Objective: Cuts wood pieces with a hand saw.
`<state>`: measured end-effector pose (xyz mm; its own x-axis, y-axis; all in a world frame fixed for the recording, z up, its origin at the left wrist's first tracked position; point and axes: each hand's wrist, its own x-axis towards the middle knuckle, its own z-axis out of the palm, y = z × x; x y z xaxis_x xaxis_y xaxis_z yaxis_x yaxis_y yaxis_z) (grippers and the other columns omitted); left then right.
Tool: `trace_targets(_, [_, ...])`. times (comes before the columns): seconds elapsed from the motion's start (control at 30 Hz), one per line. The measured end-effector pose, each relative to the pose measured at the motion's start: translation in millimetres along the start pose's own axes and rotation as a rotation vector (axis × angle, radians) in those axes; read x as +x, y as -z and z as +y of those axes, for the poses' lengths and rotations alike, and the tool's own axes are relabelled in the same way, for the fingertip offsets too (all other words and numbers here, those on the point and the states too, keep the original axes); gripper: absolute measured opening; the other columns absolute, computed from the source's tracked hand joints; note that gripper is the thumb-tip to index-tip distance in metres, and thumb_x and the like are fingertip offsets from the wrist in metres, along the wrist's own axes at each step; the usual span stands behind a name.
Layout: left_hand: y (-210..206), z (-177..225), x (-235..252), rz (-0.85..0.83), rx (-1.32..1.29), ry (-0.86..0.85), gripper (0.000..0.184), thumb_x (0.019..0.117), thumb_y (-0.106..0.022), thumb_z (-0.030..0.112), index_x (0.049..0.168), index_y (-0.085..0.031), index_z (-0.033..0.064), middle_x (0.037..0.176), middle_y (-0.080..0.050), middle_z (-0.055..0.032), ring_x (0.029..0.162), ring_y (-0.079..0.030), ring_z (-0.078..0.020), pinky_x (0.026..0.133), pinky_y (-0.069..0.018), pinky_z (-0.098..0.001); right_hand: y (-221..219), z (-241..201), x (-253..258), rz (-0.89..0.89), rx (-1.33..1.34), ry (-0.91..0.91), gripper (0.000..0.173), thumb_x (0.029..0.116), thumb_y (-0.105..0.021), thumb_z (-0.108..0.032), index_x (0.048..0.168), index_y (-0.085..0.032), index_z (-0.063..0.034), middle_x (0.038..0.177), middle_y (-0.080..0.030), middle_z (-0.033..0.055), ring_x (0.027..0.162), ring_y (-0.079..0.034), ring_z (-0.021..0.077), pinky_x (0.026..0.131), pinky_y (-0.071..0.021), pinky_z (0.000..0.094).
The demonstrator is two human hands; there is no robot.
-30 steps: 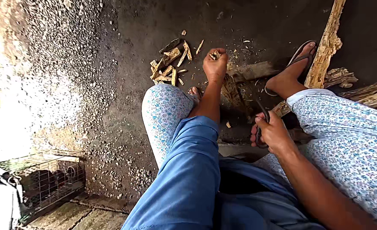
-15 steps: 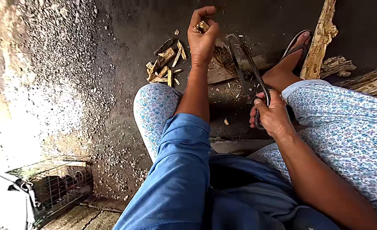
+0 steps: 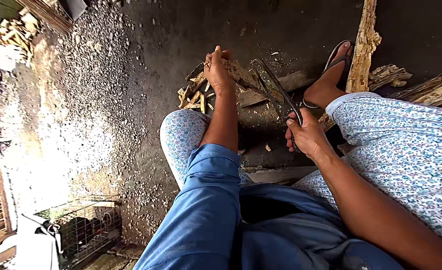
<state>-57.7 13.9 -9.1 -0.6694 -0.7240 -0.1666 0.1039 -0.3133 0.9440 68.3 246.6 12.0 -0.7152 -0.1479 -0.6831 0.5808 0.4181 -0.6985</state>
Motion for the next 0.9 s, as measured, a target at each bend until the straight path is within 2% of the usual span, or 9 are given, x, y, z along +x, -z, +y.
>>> trace_targets(0.1, [-3.4, 2.4, -1.1, 0.029, -0.018, -0.028, 0.027, 0.1065, -0.044, 0.01, 0.081, -0.052, 0.0066, 0.068, -0.058, -0.006, 0.065, -0.061, -0.0167, 0.066, -0.0557, -0.0326, 1.6, -3.4, -2.9, 0.015, 0.013, 0.039, 0.031, 0.1115, -0.047, -0.022, 0.138, -0.044, -0.0068, 0.072, -0.057, 0.0087, 0.052, -0.061, 0.0174, 0.05, -0.057, 0.0338])
trace_targets(0.23, [-5.1, -2.9, -2.6, -0.005, -0.045, -0.101, 0.028, 0.1066, -0.042, 0.011, 0.081, -0.053, 0.0067, 0.071, -0.057, -0.0058, 0.071, -0.062, -0.019, 0.074, -0.0566, -0.0365, 4.1, -2.2, 2.1, 0.051, 0.026, 0.079, 0.03, 0.112, -0.045, -0.024, 0.137, -0.045, -0.0076, 0.072, -0.057, 0.0083, 0.052, -0.061, 0.0179, 0.049, -0.0572, 0.0353])
trace_targets(0.43, [0.6, -31.1, -2.2, 0.041, -0.025, -0.132, 0.019, 0.0991, -0.062, 0.003, 0.082, -0.054, 0.0051, 0.072, -0.063, -0.0072, 0.072, -0.065, -0.0165, 0.074, -0.0577, -0.0326, 2.8, 3.1, 13.6, 0.034, 0.15, 0.008, 0.027, 0.1124, -0.044, -0.023, 0.136, -0.043, -0.0083, 0.068, -0.055, 0.0062, 0.048, -0.06, 0.0161, 0.046, -0.0563, 0.033])
trace_targets(0.5, [0.8, -34.9, -1.2, -0.029, -0.028, -0.19, 0.015, 0.0941, -0.065, -0.005, 0.088, -0.053, 0.0032, 0.086, -0.068, -0.0121, 0.087, -0.069, -0.0184, 0.083, -0.0576, -0.0336, 2.7, 3.2, 10.9, 0.057, 0.164, 0.03, 0.027, 0.1123, -0.044, -0.022, 0.135, -0.044, -0.0084, 0.068, -0.055, 0.0062, 0.048, -0.06, 0.0163, 0.046, -0.0566, 0.0335])
trace_targets(0.57, [2.9, -38.2, 0.8, -0.106, -0.019, -0.244, 0.022, 0.0889, -0.062, -0.015, 0.102, -0.049, -0.0015, 0.106, -0.071, -0.0189, 0.103, -0.07, -0.0205, 0.091, -0.0571, -0.0338, 1.6, 4.2, 5.6, 0.08, 0.173, 0.045, 0.026, 0.1124, -0.044, -0.021, 0.135, -0.044, -0.008, 0.069, -0.056, 0.0067, 0.048, -0.06, 0.0166, 0.046, -0.0573, 0.0336])
trace_targets(0.67, [5.0, -39.4, 3.6, -0.095, -0.02, -0.256, 0.027, 0.0841, -0.056, -0.017, 0.109, -0.053, -0.0067, 0.11, -0.07, -0.0192, 0.104, -0.068, -0.0202, 0.09, -0.0557, -0.0329, 1.5, 6.9, -2.6, 0.071, 0.152, 0.035, 0.027, 0.1124, -0.043, -0.019, 0.136, -0.042, -0.0066, 0.069, -0.056, 0.0074, 0.049, -0.062, 0.0176, 0.047, -0.0584, 0.0339])
trace_targets(0.77, [7.4, -39.0, 3.6, -0.054, -0.031, -0.216, 0.021, 0.0865, -0.055, -0.018, 0.103, -0.053, -0.0043, 0.104, -0.072, -0.0178, 0.101, -0.07, -0.0195, 0.09, -0.0564, -0.0327, 0.7, 9.7, -8.8, 0.052, 0.139, 0.014, 0.026, 0.1123, -0.043, -0.019, 0.136, -0.043, -0.0069, 0.069, -0.056, 0.0069, 0.049, -0.062, 0.0168, 0.048, -0.0585, 0.0328])
trace_targets(0.83, [7.4, -39.2, 3.6, -0.018, -0.059, -0.205, 0.023, 0.0841, -0.056, -0.019, 0.096, -0.053, 0.0001, 0.088, -0.07, -0.0116, 0.086, -0.071, -0.0172, 0.082, -0.0593, -0.0317, -1.3, 10.9, -12.1, 0.059, 0.151, 0.018, 0.025, 0.1121, -0.043, -0.017, 0.135, -0.043, -0.0065, 0.069, -0.056, 0.0064, 0.049, -0.062, 0.016, 0.047, -0.0583, 0.0319])
trace_targets(0.9, [8.6, -38.4, 4.2, 0.002, -0.065, -0.192, 0.024, 0.0838, -0.057, -0.02, 0.095, -0.053, 0.0007, 0.082, -0.067, -0.0096, 0.08, -0.07, -0.0169, 0.079, -0.0601, -0.0317, -4.5, 11.9, -14.8, 0.075, 0.152, 0.026, 0.025, 0.1119, -0.043, -0.017, 0.135, -0.044, -0.0061, 0.069, -0.056, 0.006, 0.05, -0.062, 0.0153, 0.047, -0.0582, 0.0311])
